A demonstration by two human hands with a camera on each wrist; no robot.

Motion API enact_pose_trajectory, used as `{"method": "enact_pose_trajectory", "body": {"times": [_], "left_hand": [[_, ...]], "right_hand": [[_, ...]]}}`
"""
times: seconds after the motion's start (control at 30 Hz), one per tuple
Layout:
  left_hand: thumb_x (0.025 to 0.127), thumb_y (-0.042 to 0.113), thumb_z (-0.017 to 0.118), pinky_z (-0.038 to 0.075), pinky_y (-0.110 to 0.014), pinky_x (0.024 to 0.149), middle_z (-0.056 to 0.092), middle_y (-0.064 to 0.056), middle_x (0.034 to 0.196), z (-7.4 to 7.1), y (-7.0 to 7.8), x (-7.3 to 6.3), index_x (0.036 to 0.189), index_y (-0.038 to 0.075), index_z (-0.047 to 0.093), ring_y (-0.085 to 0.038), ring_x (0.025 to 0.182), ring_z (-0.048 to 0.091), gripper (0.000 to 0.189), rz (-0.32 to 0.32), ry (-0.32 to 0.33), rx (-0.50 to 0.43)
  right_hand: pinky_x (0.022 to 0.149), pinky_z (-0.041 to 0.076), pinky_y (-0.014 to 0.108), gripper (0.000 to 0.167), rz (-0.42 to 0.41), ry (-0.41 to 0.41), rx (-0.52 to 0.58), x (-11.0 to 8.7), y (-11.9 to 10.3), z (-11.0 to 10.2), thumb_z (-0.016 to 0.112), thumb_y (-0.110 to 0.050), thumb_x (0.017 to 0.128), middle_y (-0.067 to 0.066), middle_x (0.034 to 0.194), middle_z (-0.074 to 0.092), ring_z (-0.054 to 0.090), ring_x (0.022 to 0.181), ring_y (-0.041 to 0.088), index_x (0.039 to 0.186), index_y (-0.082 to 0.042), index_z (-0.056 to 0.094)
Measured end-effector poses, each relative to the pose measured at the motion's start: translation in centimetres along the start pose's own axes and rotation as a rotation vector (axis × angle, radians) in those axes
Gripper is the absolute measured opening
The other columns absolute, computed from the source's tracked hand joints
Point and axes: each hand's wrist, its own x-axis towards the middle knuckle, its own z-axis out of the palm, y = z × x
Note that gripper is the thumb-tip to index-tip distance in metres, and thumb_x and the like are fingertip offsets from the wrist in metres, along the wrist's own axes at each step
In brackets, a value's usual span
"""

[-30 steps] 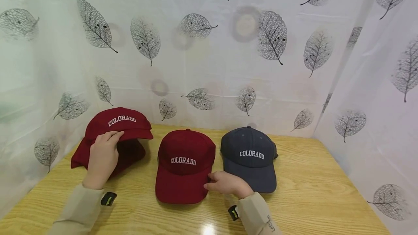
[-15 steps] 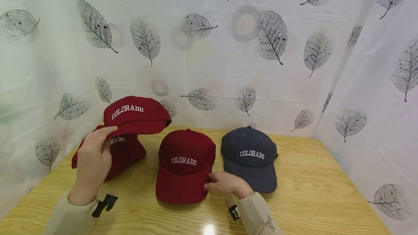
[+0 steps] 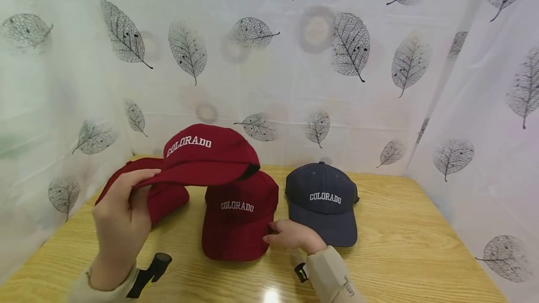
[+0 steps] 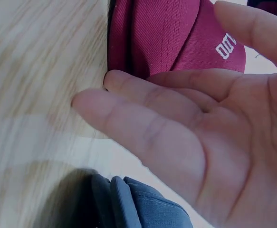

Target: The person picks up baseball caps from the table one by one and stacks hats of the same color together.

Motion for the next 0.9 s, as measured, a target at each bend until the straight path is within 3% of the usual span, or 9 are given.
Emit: {"method": "enact_pose_trajectory", "body": {"times": [0.13,0.23,0.33,0.43,0.63,0.73,0.9], "left_hand": [[0.093,0.018,0.045,0.042,-0.016,0.076,0.060,-0.014,0.085,1.0,0.6,0.1,0.091,-0.006,0.060,-0.020,0.075,0.055,0.029,0.009,-0.025,-0.047],[0.092,0.014,0.046,0.044,-0.018,0.073,0.060,-0.013,0.085,2.1,0.4,-0.1,0.093,-0.004,0.060,-0.018,0.075,0.054,0.023,0.003,-0.057,-0.075],[0.084,-0.004,0.053,0.045,-0.024,0.071,0.059,-0.012,0.086,3.2,-0.1,-0.5,0.093,-0.003,0.060,-0.019,0.077,0.055,0.012,-0.005,-0.085,-0.092],[0.074,-0.016,0.058,0.046,-0.029,0.071,0.059,-0.013,0.087,4.4,-0.8,-1.1,0.093,-0.002,0.060,-0.021,0.080,0.055,0.024,-0.015,-0.119,-0.090],[0.088,0.001,0.050,0.045,-0.034,0.076,0.060,-0.014,0.089,6.4,-2.4,-2.5,0.092,-0.003,0.061,-0.027,0.083,0.055,0.012,-0.023,-0.188,-0.082],[0.083,-0.007,0.054,0.046,-0.034,0.076,0.060,-0.013,0.089,7.3,-2.9,-3.2,0.091,-0.003,0.062,-0.025,0.084,0.055,0.012,-0.008,-0.238,-0.090],[0.074,-0.018,0.056,0.046,-0.029,0.075,0.060,-0.009,0.091,8.0,-3.2,-4.4,0.093,0.000,0.064,-0.021,0.087,0.053,0.027,0.021,-0.341,-0.083]], "right_hand": [[0.058,0.046,0.028,0.041,-0.018,0.003,-0.026,0.0,0.1,0.0,0.051,-0.020,0.089,0.011,0.099,0.058,0.057,0.065,0.020,0.117,0.009,0.049],[0.058,0.045,0.027,0.042,-0.022,0.011,-0.037,0.0,0.1,0.0,0.051,-0.020,0.088,0.012,0.100,0.058,0.057,0.064,0.020,0.117,0.010,0.049],[0.059,0.046,0.027,0.046,-0.017,0.014,-0.032,0.0,0.1,0.0,0.052,-0.020,0.088,0.018,0.108,0.055,0.057,0.064,0.019,0.119,0.013,0.046],[0.061,0.046,0.028,0.048,-0.014,0.016,-0.028,0.0,0.2,0.0,0.051,-0.020,0.088,0.022,0.114,0.052,0.058,0.065,0.019,0.120,0.015,0.044],[0.061,0.047,0.028,0.049,-0.017,0.019,-0.029,-0.1,0.2,-0.1,0.052,-0.021,0.088,0.024,0.116,0.050,0.058,0.066,0.019,0.120,0.016,0.043],[0.061,0.047,0.028,0.049,-0.013,0.016,-0.023,-0.1,0.1,-0.1,0.052,-0.020,0.088,0.023,0.116,0.051,0.058,0.067,0.020,0.120,0.016,0.043],[0.063,0.047,0.028,0.050,-0.005,0.005,-0.003,-0.1,-0.1,0.0,0.052,-0.020,0.088,0.022,0.116,0.051,0.059,0.071,0.021,0.121,0.015,0.043]]}}
